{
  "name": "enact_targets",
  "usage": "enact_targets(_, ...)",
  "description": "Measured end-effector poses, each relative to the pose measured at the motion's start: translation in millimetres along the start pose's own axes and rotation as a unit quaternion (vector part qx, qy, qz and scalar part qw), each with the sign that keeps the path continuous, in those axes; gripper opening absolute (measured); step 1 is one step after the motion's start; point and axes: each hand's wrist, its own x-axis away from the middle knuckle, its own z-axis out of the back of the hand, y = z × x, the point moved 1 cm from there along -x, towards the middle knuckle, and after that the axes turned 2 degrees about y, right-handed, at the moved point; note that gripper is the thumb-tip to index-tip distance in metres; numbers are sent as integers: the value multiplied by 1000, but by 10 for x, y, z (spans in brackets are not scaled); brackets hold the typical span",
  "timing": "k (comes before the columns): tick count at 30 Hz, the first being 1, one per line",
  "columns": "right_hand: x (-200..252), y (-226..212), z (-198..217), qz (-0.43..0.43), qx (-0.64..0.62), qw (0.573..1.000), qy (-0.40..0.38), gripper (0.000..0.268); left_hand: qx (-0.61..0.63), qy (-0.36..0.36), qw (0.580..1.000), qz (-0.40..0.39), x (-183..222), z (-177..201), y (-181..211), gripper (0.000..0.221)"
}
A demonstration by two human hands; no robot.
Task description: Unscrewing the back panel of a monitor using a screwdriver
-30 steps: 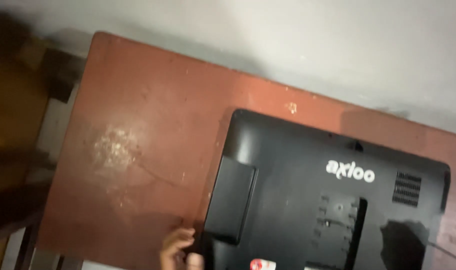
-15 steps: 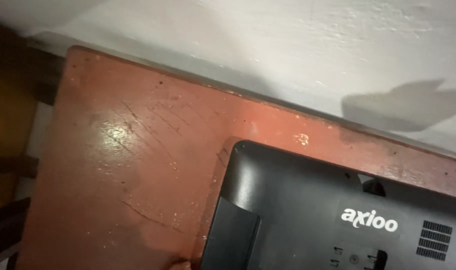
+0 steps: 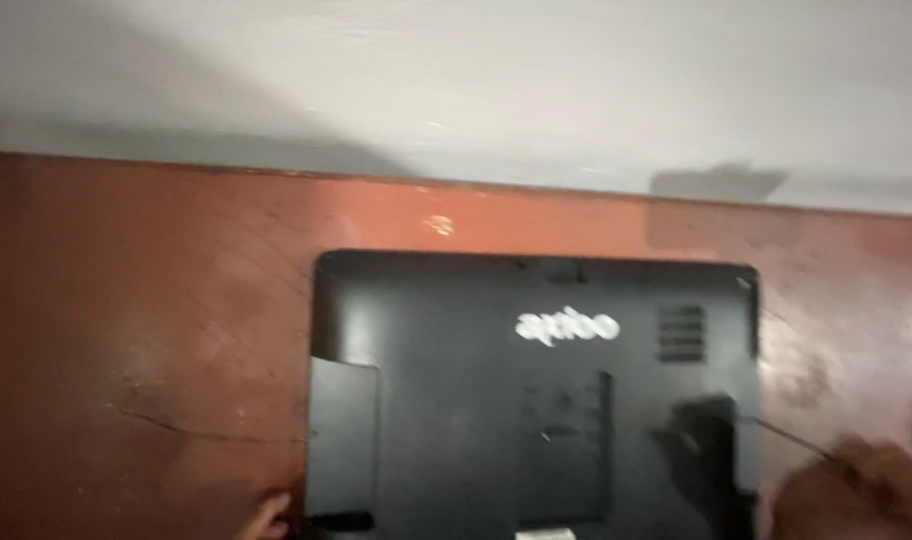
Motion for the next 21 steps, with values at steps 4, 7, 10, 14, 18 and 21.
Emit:
enact_targets(4, -633, -46, -1236, -4, -108, 993, 41, 24, -142, -83, 966, -199, -150, 309, -49, 73)
enact_targets(7, -765, -204, -1966, 52, -60, 997, -24, 16, 0, -84, 701, -708, -544, 199, -45, 53)
enact_targets(10, -927, -568, -2664, 71, -36, 990, -112, 16, -49, -9, 910, -412, 215, 318, 211, 99)
enact_targets(14, -1189, -618, -2711, 71, -58, 966, -243, 12, 5, 86, 871, -484, 959, -60, 513, 110)
enact_targets(18, -1261, -602, -2673, 97, -85, 946, -298, 17, 115, 227, 858, -446, 1600, -402, 687, 53)
enact_targets(21, -1289, -501, -2499, 96, -73, 944, -308, 10, 142, 218, 823, -505, 1573, -388, 683, 62)
